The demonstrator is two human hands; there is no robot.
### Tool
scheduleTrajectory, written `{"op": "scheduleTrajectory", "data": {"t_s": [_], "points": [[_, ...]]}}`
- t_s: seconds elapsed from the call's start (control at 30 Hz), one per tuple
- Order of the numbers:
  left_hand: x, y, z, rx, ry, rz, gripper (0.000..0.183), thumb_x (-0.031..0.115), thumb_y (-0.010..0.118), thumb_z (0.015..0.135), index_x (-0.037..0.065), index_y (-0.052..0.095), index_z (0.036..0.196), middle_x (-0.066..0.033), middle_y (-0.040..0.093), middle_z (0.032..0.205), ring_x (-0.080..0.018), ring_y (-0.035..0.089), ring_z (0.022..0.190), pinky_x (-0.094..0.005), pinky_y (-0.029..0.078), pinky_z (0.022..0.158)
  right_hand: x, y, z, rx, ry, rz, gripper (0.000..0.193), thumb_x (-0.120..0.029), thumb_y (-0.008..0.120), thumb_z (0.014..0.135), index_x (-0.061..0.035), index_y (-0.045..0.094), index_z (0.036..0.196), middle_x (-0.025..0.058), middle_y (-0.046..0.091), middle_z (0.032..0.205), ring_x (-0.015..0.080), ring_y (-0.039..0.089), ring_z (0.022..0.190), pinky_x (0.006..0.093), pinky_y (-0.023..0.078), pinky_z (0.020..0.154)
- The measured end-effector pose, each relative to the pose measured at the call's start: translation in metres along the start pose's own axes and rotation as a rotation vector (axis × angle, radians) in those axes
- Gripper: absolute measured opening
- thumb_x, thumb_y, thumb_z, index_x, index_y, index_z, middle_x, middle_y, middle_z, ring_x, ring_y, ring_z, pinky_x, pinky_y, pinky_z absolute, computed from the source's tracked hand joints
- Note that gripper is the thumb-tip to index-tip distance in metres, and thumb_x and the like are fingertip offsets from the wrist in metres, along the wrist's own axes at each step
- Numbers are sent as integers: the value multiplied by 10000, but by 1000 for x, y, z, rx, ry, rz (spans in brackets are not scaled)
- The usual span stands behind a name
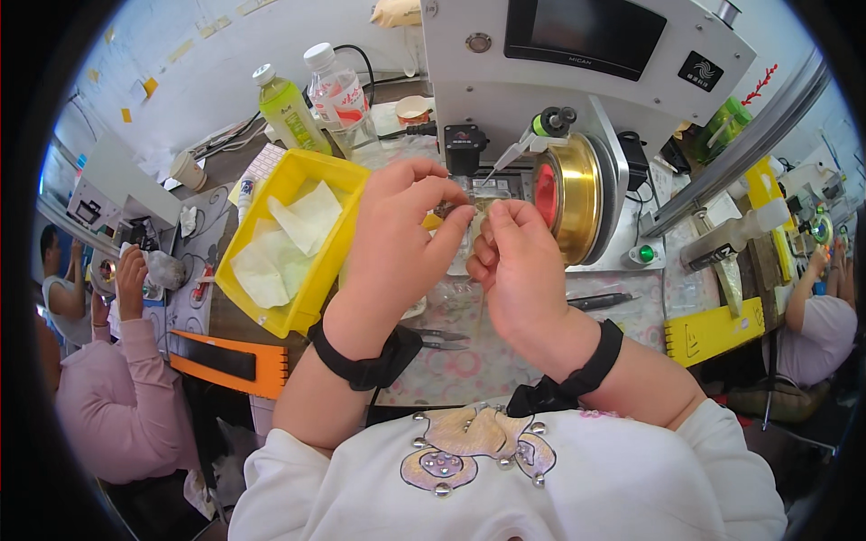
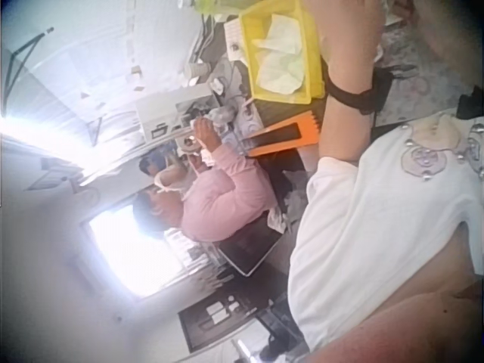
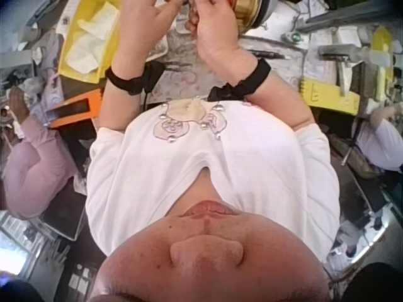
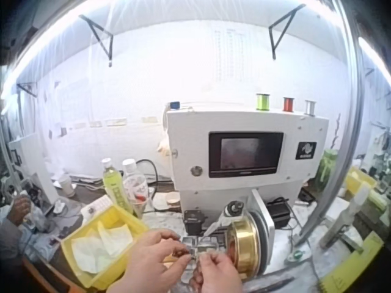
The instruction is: Assemble small components using an assembly machine, tweezers, and a measurement jig.
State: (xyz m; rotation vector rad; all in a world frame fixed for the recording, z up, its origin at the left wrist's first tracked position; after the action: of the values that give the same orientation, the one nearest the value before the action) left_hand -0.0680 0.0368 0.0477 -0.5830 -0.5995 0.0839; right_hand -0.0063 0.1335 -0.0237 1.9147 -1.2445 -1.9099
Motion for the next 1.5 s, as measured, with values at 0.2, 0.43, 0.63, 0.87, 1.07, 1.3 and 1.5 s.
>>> {"op": "scheduleTrajectory", "data": {"t_s": [0.2,0.43,0.63,0.87,1.07,1.3,1.5], "points": [[1,6,0,-14,40,25,98,80,695,700,58,655,787,-97,582,990,-307,524,961,-393,409,837,-1,0,1,25,-25,12,125,-204,473,966,-92,454,915,-24,409,663,62,361,552,236,341,501],[-13,14,1,-55,-148,-185,70,85,652,732,40,649,785,-101,578,1029,-292,518,1003,-376,404,862,3,-1,4,14,-32,-10,125,-202,482,964,-90,457,913,-29,418,677,52,357,544,226,334,494],[-18,17,1,-102,-157,-251,68,26,647,736,27,615,796,-79,550,1071,-204,526,992,-316,396,866,1,-3,4,-5,-62,-36,119,-193,494,960,-85,463,921,-30,431,701,46,371,551,223,342,500],[-15,11,-6,-25,8,-223,98,42,669,657,52,642,751,-85,577,1010,-260,522,963,-360,415,826,7,-9,3,-13,37,0,126,-220,504,947,-96,485,943,-24,453,740,56,405,612,218,363,526],[-1,5,-4,39,249,-92,127,28,686,636,67,646,750,-76,594,980,-260,538,910,-363,422,809,6,-9,4,-79,33,-27,78,-191,490,942,-113,478,942,-24,464,753,71,420,638,233,360,548],[2,5,-6,67,273,26,150,43,704,644,81,656,781,-70,599,968,-276,540,921,-374,421,810,-4,-3,5,-142,-140,-170,37,-139,464,955,-107,459,937,-25,447,747,64,402,636,227,342,553],[5,4,-8,115,252,22,162,25,692,645,83,656,791,-63,597,981,-284,534,946,-383,412,827,-3,-6,4,-169,-180,-156,78,-145,481,961,-70,466,976,-26,481,770,31,416,595,188,365,518]]}}
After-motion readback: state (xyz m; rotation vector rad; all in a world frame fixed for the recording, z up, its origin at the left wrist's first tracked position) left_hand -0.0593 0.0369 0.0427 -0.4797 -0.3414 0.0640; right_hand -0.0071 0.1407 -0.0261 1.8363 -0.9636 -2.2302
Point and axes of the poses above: each hand's wrist, its own z-axis towards the middle knuckle, its own y-axis out of the palm, x = y × z, the point moved 7 cm from there along z, towards the middle knuckle
